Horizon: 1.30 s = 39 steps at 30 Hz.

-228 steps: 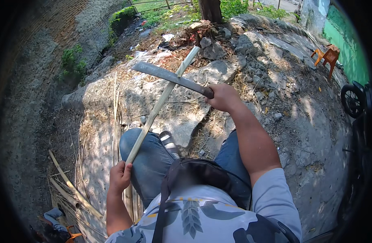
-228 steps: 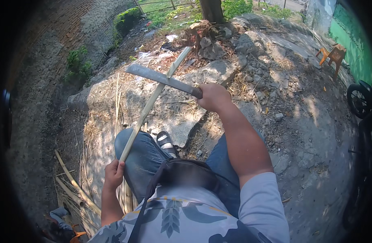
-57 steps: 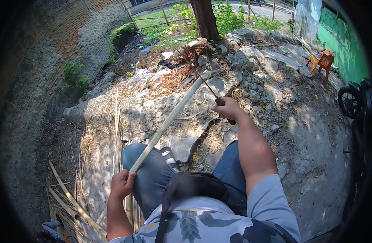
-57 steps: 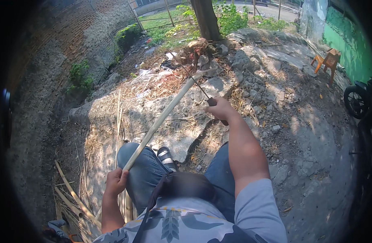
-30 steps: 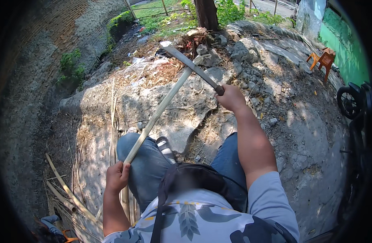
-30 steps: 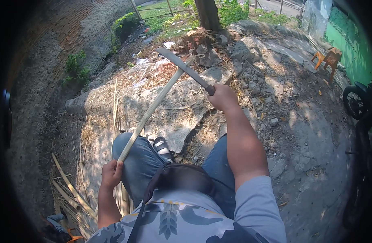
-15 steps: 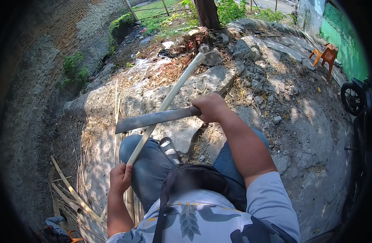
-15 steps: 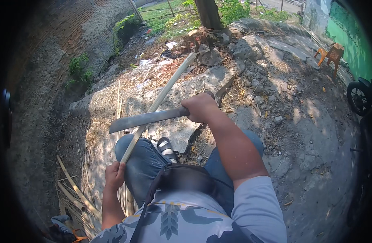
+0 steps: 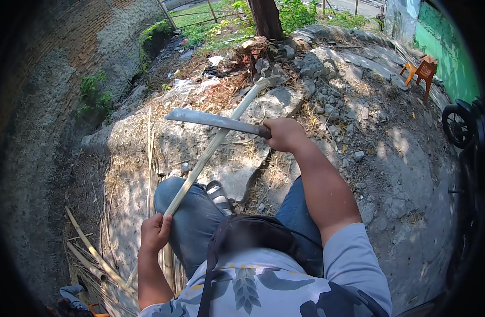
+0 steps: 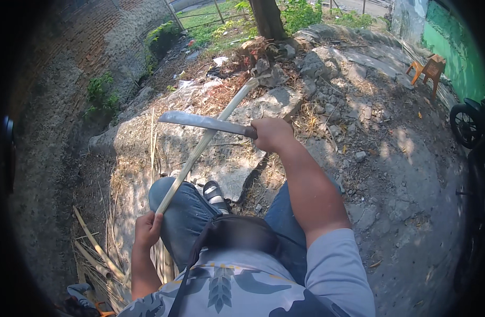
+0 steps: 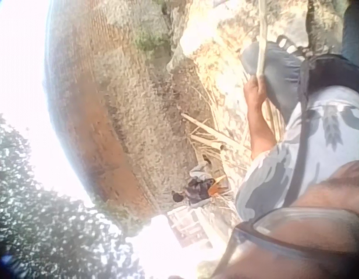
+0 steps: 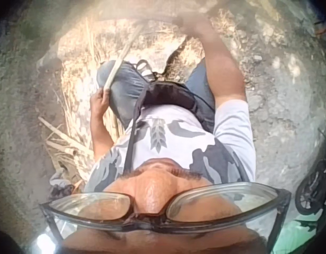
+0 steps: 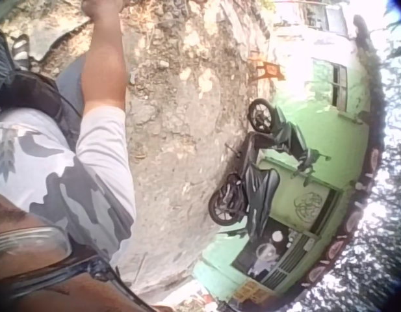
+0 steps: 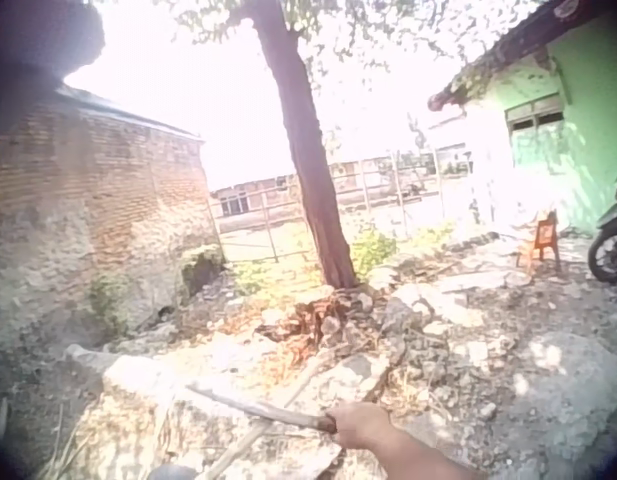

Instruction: The person trims and scrapes a bamboo stick using a machete, bends the stick with both hands, and scrapes it again with the machete.

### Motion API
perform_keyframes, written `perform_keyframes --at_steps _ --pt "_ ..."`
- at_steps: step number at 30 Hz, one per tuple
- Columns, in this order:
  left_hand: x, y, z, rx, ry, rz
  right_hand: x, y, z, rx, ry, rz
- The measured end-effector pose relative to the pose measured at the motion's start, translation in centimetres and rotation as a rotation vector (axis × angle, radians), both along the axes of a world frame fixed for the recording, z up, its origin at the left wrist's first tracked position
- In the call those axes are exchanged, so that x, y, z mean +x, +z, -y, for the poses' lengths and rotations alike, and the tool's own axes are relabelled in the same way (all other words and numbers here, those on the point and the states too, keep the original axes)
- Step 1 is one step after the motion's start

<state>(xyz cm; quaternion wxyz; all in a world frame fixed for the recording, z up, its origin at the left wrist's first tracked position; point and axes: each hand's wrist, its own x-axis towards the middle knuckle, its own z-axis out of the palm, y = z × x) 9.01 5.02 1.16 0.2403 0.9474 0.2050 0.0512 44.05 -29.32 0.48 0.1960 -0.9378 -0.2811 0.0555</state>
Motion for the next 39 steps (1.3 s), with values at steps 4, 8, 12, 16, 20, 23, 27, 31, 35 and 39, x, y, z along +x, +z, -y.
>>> perform_keyframes --at_steps 4,8,12,16,20,23,27,31,35,39 --pt "0.2 0.7 0.7 0.079 -0.004 0.000 -2.3 0.6 -2.3 -0.107 0.223 0.070" --pt "-3.1 1.2 1.0 0.010 0.014 0.020 -1.6 0.7 -1.0 -0.083 0.290 0.136" --pt "-6.8 -0.2 1.0 -0.054 0.059 0.057 1.7 -1.1 2.3 0.031 -0.102 0.002" --pt "-6.6 -1.3 1.8 -0.181 0.052 -0.021 2.1 -1.5 1.9 0.027 -0.271 -0.079" --pt "-7.1 -1.9 0.8 -0.343 0.090 -0.139 0.0 0.5 1.0 0.008 -0.132 -0.094" --pt "-6.7 -1.1 1.2 -0.501 0.109 -0.189 -1.4 0.8 -0.7 -0.035 0.054 -0.019" --pt "-7.1 -1.4 0.5 -0.570 0.062 -0.193 -3.3 1.7 -2.4 -0.193 0.340 0.101" --pt "-7.4 -2.3 -0.1 -0.606 0.064 -0.192 -0.6 -0.4 0.0 -0.037 0.195 0.163" --pt "-7.3 -3.2 -0.4 -0.542 0.022 -0.136 4.0 -3.4 2.5 0.269 -0.571 -0.053" --pt "-7.4 -3.5 -0.6 -0.635 0.049 -0.160 6.9 -7.0 5.5 0.527 -0.836 -0.227"
